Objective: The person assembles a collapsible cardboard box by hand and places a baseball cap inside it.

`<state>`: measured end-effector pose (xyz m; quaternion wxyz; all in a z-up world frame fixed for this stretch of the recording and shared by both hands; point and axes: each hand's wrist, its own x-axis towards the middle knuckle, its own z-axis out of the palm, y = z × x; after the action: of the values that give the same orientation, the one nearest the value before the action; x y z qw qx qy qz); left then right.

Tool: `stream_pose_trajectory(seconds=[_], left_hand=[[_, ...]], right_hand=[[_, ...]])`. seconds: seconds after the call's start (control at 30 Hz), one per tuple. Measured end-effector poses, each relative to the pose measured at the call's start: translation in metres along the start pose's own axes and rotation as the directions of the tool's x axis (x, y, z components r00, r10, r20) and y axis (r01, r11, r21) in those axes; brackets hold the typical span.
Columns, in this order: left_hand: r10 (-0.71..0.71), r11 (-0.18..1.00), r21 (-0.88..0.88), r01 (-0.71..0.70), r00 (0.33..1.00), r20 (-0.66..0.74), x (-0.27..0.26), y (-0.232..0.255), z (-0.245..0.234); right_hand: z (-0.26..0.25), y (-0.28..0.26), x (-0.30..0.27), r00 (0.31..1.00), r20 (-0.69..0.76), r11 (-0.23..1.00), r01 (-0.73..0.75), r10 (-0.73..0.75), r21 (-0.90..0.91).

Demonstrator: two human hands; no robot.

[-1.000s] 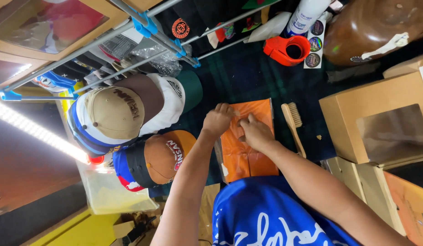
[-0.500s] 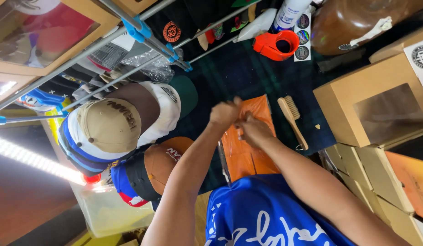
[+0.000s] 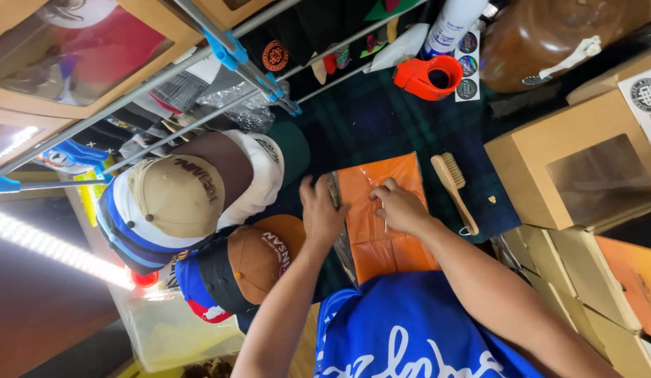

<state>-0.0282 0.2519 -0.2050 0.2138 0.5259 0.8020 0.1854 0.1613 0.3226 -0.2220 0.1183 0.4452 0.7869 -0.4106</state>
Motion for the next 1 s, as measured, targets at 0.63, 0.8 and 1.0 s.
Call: stream_pose_trajectory(seconds=[0.63, 0.8, 1.0], left_hand=[[-0.505, 0.863, -0.227, 0.452, 0.784, -0.361, -0.086, -0.02, 0.038], [-0.561, 0.828, -0.273, 0.49, 0.726, -0.398, -0.091, 0.004, 0.033], [-0.644, 0.346, -0.911, 0.226, 0.763, -0.056, -0.09, 0.05, -0.009]], right_hand=[[0.034, 0.102, -0.04, 0.864, -0.388, 0.916, -0.18, 0.321, 0.359], [0.008, 0.101, -0.028, 0.844, -0.46, 0.914, -0.082, 0.276, 0.398], [-0.015, 0.098, -0.003, 0.793, -0.529, 0.864, 0.004, 0.304, 0.503]])
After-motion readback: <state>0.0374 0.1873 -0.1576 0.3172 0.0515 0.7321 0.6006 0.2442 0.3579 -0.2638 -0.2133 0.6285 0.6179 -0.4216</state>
